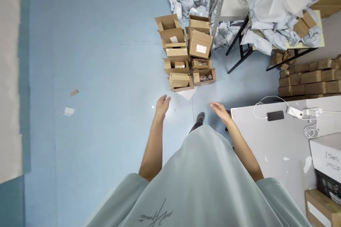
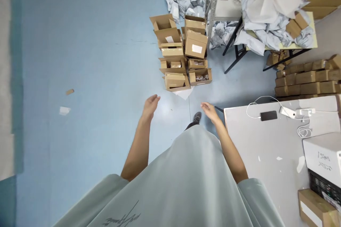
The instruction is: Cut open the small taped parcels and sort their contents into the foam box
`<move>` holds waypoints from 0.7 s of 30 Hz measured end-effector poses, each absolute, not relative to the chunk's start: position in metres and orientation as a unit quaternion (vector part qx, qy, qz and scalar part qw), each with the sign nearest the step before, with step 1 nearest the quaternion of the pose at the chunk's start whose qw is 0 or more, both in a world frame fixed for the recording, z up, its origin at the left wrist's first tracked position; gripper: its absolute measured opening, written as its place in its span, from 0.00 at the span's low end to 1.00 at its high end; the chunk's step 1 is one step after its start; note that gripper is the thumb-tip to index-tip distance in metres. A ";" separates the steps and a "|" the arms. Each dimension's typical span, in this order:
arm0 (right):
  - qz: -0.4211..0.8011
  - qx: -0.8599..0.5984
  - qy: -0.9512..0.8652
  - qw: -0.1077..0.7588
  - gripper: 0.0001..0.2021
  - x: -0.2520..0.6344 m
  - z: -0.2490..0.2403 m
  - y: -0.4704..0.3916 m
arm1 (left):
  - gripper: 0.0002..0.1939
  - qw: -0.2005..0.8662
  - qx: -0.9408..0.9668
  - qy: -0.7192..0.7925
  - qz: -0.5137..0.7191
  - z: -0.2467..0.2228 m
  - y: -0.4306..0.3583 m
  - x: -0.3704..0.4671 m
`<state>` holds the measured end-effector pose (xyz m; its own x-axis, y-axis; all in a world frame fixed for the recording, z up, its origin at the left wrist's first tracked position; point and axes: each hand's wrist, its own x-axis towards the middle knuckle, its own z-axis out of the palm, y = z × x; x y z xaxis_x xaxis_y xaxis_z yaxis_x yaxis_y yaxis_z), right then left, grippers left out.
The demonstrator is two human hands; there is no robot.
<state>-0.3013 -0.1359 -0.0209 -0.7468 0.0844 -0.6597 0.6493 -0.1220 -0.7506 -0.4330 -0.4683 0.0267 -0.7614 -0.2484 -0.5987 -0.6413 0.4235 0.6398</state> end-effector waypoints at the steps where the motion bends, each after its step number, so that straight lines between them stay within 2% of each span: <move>1: -0.687 0.322 0.621 0.199 0.30 -0.284 -0.019 -0.129 | 0.25 0.233 -0.260 0.814 0.464 0.023 -0.456 -0.424; 6: -0.690 0.434 0.566 0.123 0.32 -0.198 -0.003 -0.105 | 0.14 0.350 -0.142 0.795 0.475 -0.001 -0.363 -0.375; 14: -0.677 0.579 0.449 -0.073 0.36 -0.064 0.034 -0.105 | 0.11 0.527 0.126 0.715 0.441 0.000 -0.221 -0.311; 17: -0.655 0.637 0.375 -0.159 0.34 -0.014 0.045 -0.117 | 0.14 0.565 0.215 0.683 0.409 0.007 -0.178 -0.295; 21: -0.626 0.674 0.278 -0.277 0.30 0.058 0.053 -0.123 | 0.27 0.589 0.324 0.635 0.381 0.007 -0.114 -0.252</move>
<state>0.0576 -0.1226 0.0526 0.0610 0.7216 -0.6897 0.0286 -0.6919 -0.7214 -0.2524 -0.1144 0.0070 -0.0974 0.8597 -0.5014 -0.0371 0.5003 0.8651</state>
